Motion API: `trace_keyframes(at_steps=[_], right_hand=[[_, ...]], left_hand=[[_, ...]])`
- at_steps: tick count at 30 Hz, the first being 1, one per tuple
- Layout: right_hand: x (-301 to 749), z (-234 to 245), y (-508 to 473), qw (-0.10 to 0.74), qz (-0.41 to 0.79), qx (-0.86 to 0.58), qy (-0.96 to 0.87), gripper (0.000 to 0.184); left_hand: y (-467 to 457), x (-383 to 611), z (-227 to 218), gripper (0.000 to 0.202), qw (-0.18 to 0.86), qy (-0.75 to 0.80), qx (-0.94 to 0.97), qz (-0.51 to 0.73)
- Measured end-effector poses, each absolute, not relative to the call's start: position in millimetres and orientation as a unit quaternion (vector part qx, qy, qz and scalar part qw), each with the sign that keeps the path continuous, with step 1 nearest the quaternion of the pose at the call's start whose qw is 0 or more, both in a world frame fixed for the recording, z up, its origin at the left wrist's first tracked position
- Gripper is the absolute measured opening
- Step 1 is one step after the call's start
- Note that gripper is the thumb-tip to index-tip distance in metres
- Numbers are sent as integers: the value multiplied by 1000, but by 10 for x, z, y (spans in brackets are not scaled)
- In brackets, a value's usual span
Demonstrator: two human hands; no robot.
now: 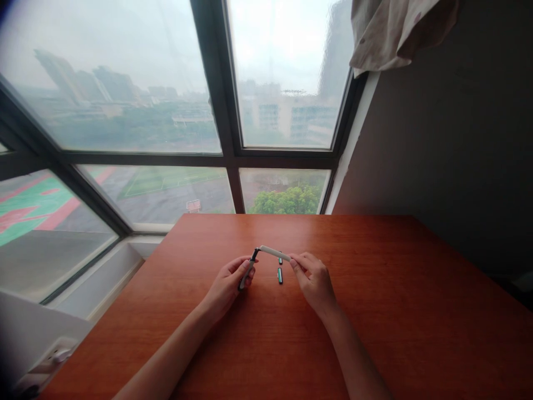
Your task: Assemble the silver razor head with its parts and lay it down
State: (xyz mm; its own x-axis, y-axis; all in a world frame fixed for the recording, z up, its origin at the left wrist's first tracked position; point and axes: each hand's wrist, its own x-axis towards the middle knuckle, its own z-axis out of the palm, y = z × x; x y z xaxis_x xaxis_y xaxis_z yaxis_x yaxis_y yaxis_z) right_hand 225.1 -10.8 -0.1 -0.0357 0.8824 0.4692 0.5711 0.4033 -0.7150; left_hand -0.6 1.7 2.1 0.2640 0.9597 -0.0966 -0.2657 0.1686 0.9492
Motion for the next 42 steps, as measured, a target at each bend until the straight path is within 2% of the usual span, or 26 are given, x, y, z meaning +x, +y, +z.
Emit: trace_keyframes(at_steps=[42], right_hand=[[2257, 0, -103, 488, 187, -506, -686, 27]], left_hand=[[5, 23, 75, 41, 675, 380, 414, 478]])
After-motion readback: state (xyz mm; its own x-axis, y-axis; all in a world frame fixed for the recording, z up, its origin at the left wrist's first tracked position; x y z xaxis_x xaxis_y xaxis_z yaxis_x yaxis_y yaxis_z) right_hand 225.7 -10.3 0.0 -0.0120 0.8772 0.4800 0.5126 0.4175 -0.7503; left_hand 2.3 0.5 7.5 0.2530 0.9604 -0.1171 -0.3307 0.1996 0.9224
